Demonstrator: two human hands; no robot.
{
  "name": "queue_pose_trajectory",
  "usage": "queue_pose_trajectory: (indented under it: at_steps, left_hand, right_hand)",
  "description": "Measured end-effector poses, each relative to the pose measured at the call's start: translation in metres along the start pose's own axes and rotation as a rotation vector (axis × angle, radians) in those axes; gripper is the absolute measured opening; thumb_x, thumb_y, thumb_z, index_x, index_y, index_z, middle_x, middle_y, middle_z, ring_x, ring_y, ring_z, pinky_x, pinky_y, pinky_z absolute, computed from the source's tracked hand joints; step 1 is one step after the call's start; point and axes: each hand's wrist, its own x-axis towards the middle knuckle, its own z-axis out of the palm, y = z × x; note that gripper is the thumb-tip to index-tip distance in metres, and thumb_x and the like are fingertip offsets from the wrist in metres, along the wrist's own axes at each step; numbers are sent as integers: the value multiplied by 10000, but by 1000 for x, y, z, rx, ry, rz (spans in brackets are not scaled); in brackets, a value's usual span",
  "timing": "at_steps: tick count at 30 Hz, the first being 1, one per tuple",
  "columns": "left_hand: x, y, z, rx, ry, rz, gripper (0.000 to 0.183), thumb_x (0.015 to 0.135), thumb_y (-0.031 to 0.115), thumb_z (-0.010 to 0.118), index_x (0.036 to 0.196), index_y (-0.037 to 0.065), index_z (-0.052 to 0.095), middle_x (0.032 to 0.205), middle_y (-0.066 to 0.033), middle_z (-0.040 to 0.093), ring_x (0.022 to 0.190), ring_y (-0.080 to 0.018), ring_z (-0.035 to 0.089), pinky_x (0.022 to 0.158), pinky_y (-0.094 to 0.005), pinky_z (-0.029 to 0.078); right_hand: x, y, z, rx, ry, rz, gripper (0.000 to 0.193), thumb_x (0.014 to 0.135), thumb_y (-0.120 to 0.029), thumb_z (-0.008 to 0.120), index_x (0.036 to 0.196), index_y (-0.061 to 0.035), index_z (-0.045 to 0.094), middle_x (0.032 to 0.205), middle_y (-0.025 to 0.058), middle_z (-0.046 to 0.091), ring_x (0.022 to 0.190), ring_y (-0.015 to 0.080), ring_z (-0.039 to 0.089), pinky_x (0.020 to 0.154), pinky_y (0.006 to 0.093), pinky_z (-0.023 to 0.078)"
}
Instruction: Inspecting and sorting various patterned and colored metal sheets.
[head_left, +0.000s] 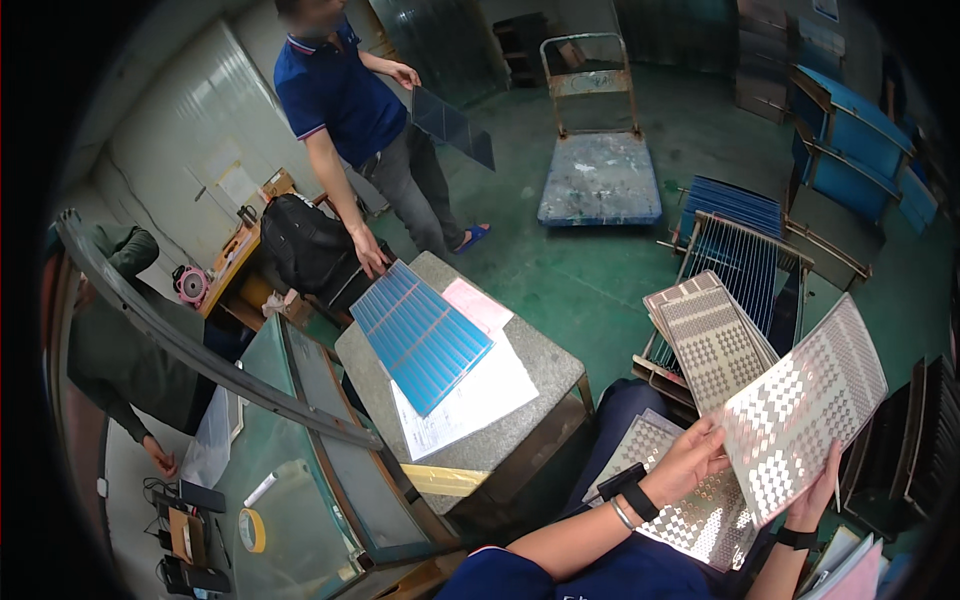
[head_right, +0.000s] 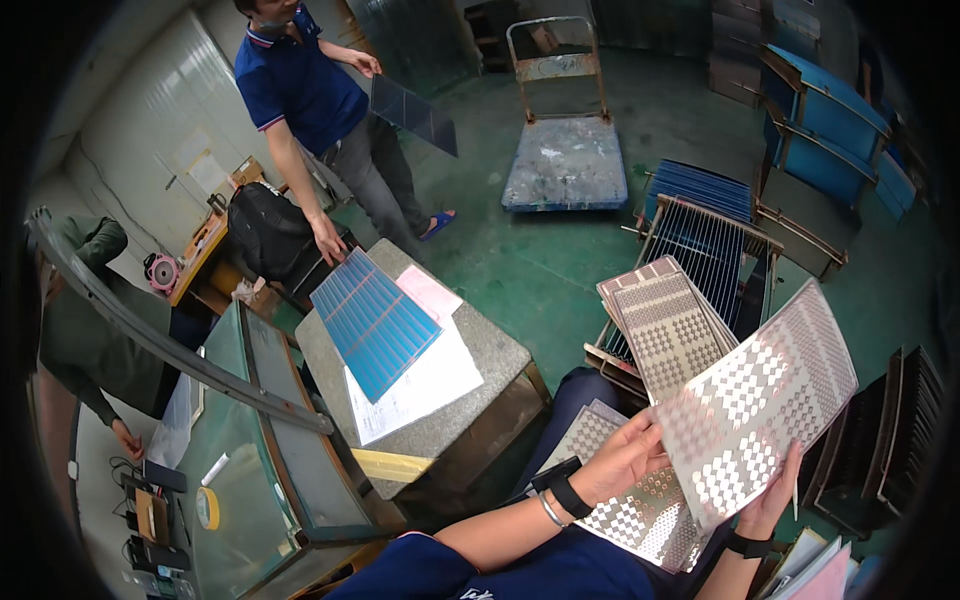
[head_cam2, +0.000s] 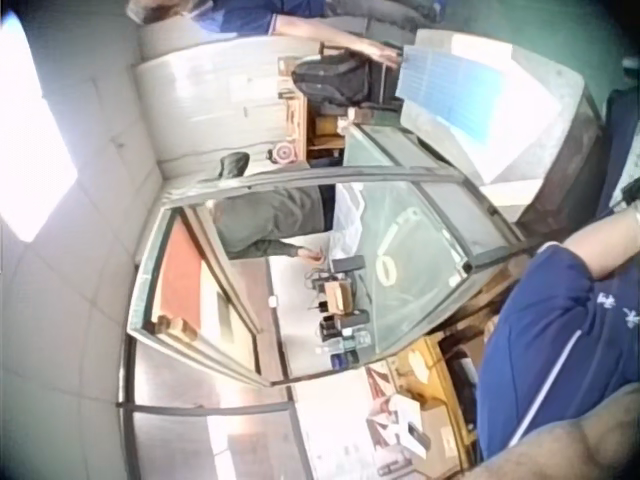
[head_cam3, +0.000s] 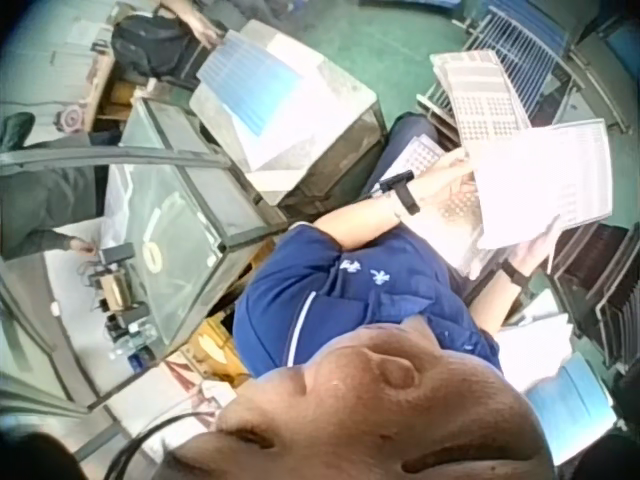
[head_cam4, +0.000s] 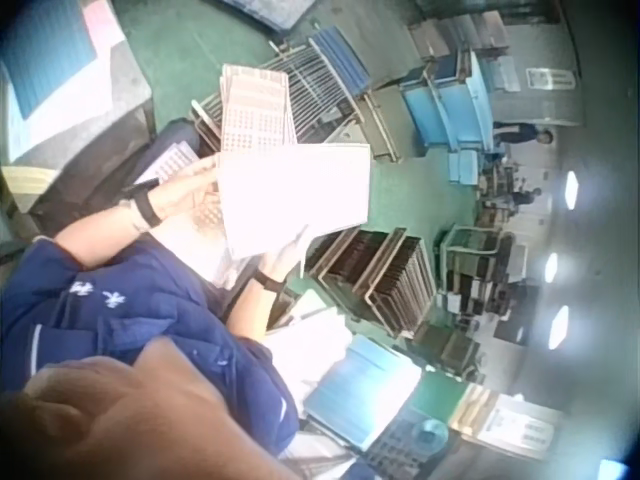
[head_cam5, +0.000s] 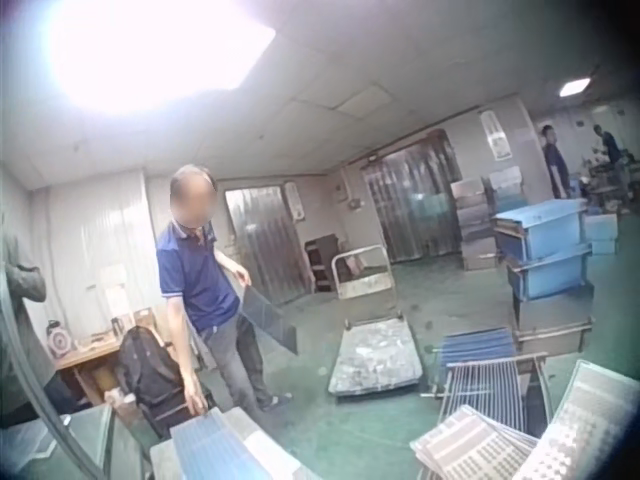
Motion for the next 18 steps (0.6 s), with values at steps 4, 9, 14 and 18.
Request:
queue_pose_trajectory:
  at_steps: [4,9,14,18]
  left_hand:
    - [-6,-20,6,-39,22,41,424,957,225,524,1323,51,400,1277,-50,506,1169,-118,490,991,-310,415]
    - [-10,-12,-3,-27,109,8,362,950,188,535,1266,32,452,1209,-35,555,1120,-107,511,961,-292,431]
    - [-29,22,-12,44,206,-12,355,941,183,545,1261,45,478,1214,-55,568,1102,-148,542,944,-324,447]
    - [-39,37,-17,292,334,101,304,959,199,508,1216,38,501,1113,-63,602,943,-128,586,823,-290,493]
  right_hand:
    - [-7,17,9,43,-21,-32,358,987,-146,423,1330,-45,404,1298,93,514,1146,192,532,969,336,451]
    - [-10,0,-4,-61,-149,-46,359,997,-160,392,1337,-46,390,1305,98,505,1102,173,560,857,295,525]
    - [1,-51,-19,-46,3,-259,389,998,-196,393,1329,7,407,1307,136,500,1191,204,492,992,350,438]
    - [-10,-58,-6,-323,42,-294,438,988,-233,425,1334,34,401,1209,141,568,1099,174,554,944,310,443]
